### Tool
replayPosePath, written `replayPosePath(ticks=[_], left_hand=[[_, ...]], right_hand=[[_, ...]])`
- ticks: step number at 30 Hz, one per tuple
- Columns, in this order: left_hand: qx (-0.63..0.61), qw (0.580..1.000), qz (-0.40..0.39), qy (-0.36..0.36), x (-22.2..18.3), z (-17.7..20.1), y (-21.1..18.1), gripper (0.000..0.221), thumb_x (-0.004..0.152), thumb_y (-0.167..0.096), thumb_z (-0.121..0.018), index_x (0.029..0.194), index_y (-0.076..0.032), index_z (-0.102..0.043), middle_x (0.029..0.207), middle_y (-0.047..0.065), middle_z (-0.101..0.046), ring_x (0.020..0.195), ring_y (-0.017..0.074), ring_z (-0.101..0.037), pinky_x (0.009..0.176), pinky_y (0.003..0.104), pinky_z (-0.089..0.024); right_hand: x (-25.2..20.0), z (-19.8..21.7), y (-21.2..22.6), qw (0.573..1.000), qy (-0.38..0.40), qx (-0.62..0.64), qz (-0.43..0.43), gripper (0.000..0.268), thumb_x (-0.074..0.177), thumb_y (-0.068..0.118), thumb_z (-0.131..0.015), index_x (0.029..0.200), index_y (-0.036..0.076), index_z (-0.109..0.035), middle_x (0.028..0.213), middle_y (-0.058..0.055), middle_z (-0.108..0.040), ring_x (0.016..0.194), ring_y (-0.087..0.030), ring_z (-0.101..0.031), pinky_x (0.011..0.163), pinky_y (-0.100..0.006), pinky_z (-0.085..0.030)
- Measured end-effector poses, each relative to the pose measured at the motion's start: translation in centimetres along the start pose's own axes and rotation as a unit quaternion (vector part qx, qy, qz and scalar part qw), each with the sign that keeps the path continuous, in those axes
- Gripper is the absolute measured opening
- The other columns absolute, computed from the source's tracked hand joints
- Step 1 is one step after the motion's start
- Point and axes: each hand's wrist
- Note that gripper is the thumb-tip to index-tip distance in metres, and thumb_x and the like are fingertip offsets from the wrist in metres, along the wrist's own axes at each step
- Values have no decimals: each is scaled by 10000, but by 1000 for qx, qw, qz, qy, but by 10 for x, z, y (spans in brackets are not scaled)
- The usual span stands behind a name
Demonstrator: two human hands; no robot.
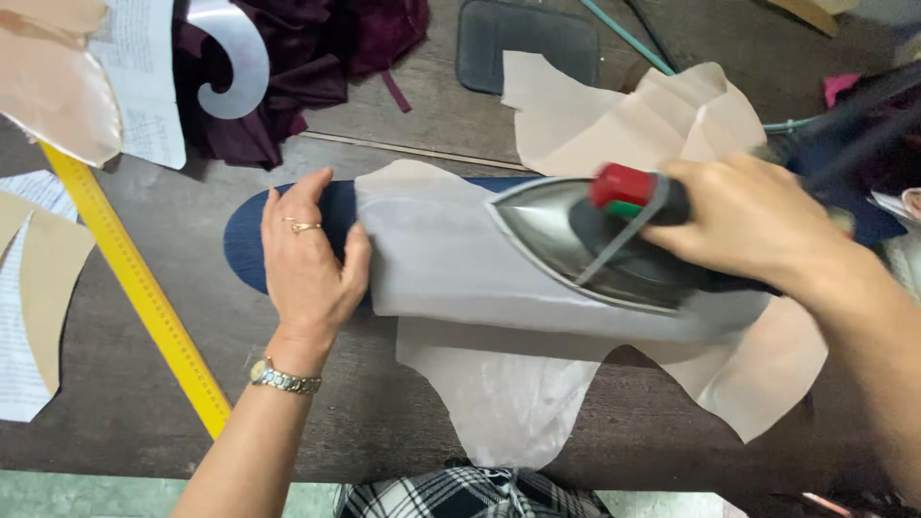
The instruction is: Pressing and smoothing fabric pieces using a steam iron on a pressing board
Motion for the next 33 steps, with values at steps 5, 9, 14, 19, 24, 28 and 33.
replayPosePath(ticks=[5,9,14,19,24,28,33], left_hand=[[-66,997,16,-30,1,7,-8,613,725,-91,-565,1315,-2,-426,1331,186,-514,1253,366,-485,1132,537,-310],[-122,987,35,-97,-3,6,-7,512,767,-4,-459,1275,29,-406,1364,223,-411,1333,405,-365,1172,514,-290],[-123,981,65,-136,-4,4,-7,472,755,4,-416,1227,11,-414,1377,213,-400,1378,409,-321,1182,525,-274],[-137,978,82,-136,-1,6,-9,368,750,34,-394,1117,3,-413,1306,233,-417,1326,435,-357,1157,539,-289],[-53,995,67,-61,4,7,-3,318,841,-51,-476,1152,16,-471,1209,213,-502,1232,404,-424,1073,502,-300],[152,981,64,105,23,1,8,412,1007,-413,-436,1131,-80,-645,1114,98,-660,1065,307,-539,907,443,-290],[165,889,206,375,82,8,3,775,924,-698,-250,1059,-68,-681,1125,211,-660,1104,418,-564,912,523,-368]], right_hand=[[34,44,89,997,31,19,61,275,830,370,-619,869,99,-649,780,-209,-680,766,-434,-650,648,-516,-488],[80,62,143,989,17,19,144,423,819,334,-613,950,-68,-617,972,-296,-648,850,-499,-645,670,-549,-518],[105,79,189,983,30,57,173,281,787,155,-543,869,-108,-600,834,-297,-622,519,-404,-635,384,-459,-451],[99,74,178,988,18,67,136,437,807,240,-598,1147,-30,-557,1144,-268,-588,943,-478,-638,707,-517,-524],[60,53,108,994,23,45,92,356,815,216,-573,972,-102,-601,964,-313,-612,830,-506,-644,634,-538,-513],[19,28,41,998,37,41,-31,397,847,385,-629,727,8,-601,709,-233,-660,646,-405,-646,557,-476,-472],[-7,-36,-74,991,-1,78,-112,241,825,322,-653,937,117,-710,872,-214,-736,846,-403,-695,705,-452,-504]])
Point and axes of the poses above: each hand's wrist, its own x-axis towards the middle knuckle, its own z-axis out of the back of the hand, y = z × x
